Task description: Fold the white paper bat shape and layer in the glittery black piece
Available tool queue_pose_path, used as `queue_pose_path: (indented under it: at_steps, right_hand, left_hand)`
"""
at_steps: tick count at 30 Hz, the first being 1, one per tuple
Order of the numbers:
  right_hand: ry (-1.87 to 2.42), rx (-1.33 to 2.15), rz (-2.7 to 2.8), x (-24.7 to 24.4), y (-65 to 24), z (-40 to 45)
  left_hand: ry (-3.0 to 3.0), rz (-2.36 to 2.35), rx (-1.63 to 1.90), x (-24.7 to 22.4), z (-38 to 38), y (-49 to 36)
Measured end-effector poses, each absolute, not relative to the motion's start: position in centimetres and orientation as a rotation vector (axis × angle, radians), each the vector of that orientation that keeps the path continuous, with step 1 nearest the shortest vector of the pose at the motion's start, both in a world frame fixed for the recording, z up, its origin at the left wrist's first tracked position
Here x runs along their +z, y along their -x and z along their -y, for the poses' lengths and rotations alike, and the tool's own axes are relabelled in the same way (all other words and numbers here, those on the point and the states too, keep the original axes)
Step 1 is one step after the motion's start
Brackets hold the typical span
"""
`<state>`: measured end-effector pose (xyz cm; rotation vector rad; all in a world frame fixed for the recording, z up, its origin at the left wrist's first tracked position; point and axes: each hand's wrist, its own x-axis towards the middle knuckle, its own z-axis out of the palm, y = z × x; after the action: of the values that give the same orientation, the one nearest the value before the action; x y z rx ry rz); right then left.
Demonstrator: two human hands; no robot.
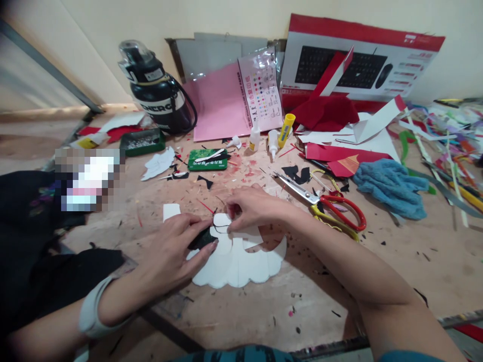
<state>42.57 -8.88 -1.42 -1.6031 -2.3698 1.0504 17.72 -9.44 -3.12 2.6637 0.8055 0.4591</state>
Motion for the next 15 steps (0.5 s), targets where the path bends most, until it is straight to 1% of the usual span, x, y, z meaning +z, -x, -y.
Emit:
queue_pose_path:
  at_steps: [6,15]
  right_hand:
    - [1.597,1.073,2.361,-1.27,-42.51,8.95]
    - [1.585,1.068,2.348,-1.33,-42.50,8.92]
  left_hand:
    - [-2.473,-0.833,0.440,-2.92,9.01,-17.82]
    - [-2.450,-0.835,0.439,-2.81,8.99,-17.90]
